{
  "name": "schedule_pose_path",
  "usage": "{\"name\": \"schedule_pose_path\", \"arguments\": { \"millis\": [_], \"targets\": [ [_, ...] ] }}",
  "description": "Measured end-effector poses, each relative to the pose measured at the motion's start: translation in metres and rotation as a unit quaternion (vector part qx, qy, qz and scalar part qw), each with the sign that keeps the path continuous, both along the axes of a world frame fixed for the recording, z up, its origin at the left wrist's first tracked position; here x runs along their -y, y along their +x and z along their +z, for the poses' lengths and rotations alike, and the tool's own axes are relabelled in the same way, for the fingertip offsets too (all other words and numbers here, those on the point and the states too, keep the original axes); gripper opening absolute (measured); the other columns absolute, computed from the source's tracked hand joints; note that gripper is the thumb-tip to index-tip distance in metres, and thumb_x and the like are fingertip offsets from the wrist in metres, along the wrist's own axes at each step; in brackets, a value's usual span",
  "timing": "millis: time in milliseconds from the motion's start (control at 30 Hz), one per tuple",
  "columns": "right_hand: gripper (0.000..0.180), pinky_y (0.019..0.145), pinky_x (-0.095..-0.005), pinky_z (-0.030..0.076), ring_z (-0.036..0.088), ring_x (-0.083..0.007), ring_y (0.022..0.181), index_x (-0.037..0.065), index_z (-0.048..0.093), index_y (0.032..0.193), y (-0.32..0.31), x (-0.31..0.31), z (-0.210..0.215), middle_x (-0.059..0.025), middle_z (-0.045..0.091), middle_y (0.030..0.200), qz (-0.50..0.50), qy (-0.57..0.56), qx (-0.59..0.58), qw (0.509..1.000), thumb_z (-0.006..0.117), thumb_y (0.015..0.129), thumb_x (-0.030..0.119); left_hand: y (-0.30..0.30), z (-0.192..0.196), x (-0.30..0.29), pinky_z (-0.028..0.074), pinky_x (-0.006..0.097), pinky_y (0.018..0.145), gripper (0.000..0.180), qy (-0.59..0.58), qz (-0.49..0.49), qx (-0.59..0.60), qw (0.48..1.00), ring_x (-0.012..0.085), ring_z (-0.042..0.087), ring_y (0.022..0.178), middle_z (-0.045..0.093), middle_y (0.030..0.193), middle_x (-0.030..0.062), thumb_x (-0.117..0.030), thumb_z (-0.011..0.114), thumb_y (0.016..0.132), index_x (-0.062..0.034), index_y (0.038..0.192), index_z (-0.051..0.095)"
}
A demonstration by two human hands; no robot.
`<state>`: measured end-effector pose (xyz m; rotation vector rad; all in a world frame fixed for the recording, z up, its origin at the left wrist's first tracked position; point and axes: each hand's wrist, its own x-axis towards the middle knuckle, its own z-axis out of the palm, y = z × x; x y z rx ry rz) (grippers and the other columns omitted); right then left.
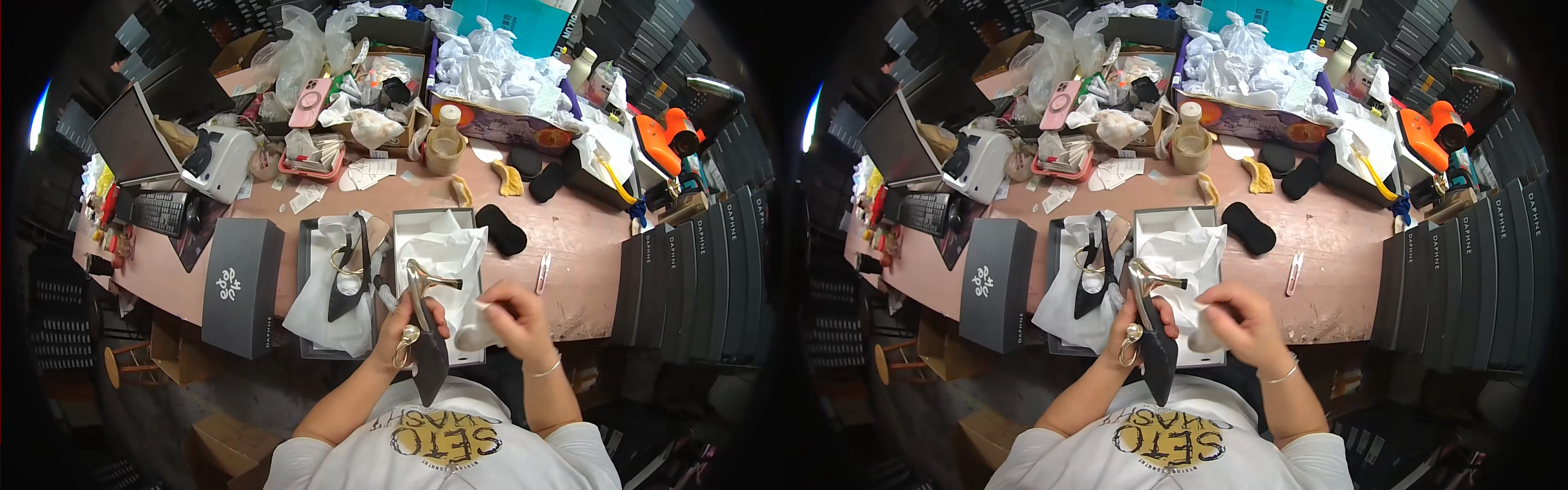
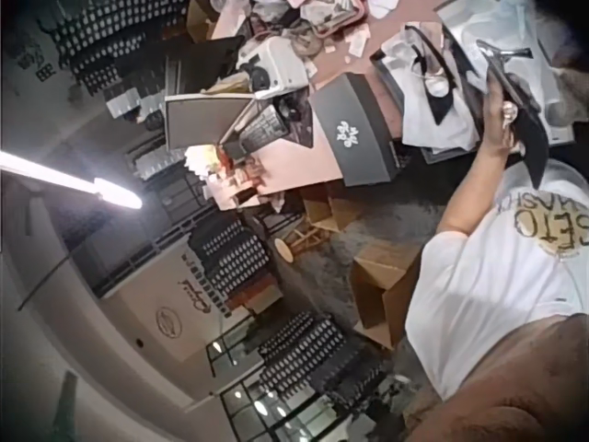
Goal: Inspecting and packaging a pair of black high-heeled shoes into a box with protective materials.
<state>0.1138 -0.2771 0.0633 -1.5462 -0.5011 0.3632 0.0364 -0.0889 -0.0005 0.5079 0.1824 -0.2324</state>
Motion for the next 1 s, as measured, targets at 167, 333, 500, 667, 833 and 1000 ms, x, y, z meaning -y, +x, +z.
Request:
{"name": "schedule_pose_path", "arguments": {
  "millis": [167, 333, 500, 667, 833, 1000],
  "targets": [
    [0.018, 0.061, -0.0238, 0.045, 0.056, -0.0117, 0.068, 0.000, 0.065, 0.104, -0.031, -0.037, -0.008, -0.0077, 0.061, 0.088, 0.007, -0.067, 0.096, 0.993, 0.063, 0.085, 0.000, -0.009, 0.004, 0.007, 0.051, 0.023, 0.070, 0.046, 0.042, 0.049, -0.080, 0.995, 0.0112, 0.061, 0.080, 0.061, 0.087, 0.0049, -0.048, 0.037, 0.100, -0.0059, 0.106, 0.055],
    [0.023, 0.064, -0.0226, 0.044, 0.056, -0.0119, 0.072, 0.001, 0.066, 0.108, -0.035, -0.046, -0.021, -0.0068, 0.061, 0.087, 0.000, -0.050, 0.128, 0.991, 0.064, 0.085, 0.001, -0.008, -0.002, -0.003, 0.050, 0.021, 0.070, 0.037, 0.041, 0.071, -0.081, 0.993, 0.0076, 0.059, 0.082, 0.060, 0.091, 0.0023, -0.039, 0.040, 0.102, -0.0091, 0.122, 0.048],
    [0.013, 0.067, -0.0221, 0.045, 0.054, -0.0069, 0.077, -0.001, 0.066, 0.098, 0.024, -0.045, -0.012, -0.0017, 0.061, 0.086, 0.016, -0.076, -0.008, 0.997, 0.066, 0.087, 0.007, -0.003, -0.009, -0.008, 0.057, 0.033, 0.061, 0.037, 0.014, 0.080, -0.098, 0.992, 0.0191, 0.065, 0.072, 0.061, 0.088, 0.0082, -0.038, 0.043, 0.100, -0.0125, 0.127, 0.046],
    [0.019, 0.068, -0.0225, 0.047, 0.057, -0.0051, 0.077, -0.002, 0.065, 0.103, 0.163, -0.056, 0.026, -0.0023, 0.066, 0.084, -0.098, -0.081, 0.098, 0.987, 0.063, 0.088, 0.009, 0.005, -0.029, -0.018, 0.058, 0.033, 0.063, 0.038, -0.009, 0.078, -0.071, 0.994, 0.0201, 0.066, 0.074, 0.062, 0.088, 0.0095, -0.038, 0.043, 0.100, -0.0138, 0.129, 0.043],
    [0.015, 0.069, -0.0333, 0.050, 0.063, -0.0246, 0.076, 0.004, 0.067, 0.099, 0.259, -0.098, 0.000, -0.0122, 0.064, 0.087, -0.114, -0.198, 0.355, 0.906, 0.064, 0.085, 0.010, 0.011, -0.023, -0.022, 0.057, 0.031, 0.064, 0.037, 0.004, 0.071, -0.073, 0.995, 0.0196, 0.066, 0.076, 0.061, 0.090, 0.0090, -0.037, 0.042, 0.101, -0.0128, 0.129, 0.043],
    [0.015, 0.070, -0.0388, 0.050, 0.063, -0.0330, 0.080, 0.006, 0.068, 0.096, 0.288, -0.123, -0.031, -0.0140, 0.062, 0.089, -0.129, -0.299, 0.460, 0.826, 0.065, 0.082, 0.012, 0.010, -0.026, -0.025, 0.057, 0.031, 0.064, 0.035, 0.014, 0.076, -0.078, 0.994, 0.0196, 0.066, 0.076, 0.061, 0.091, 0.0089, -0.036, 0.042, 0.101, -0.0129, 0.128, 0.044]
  ]
}}
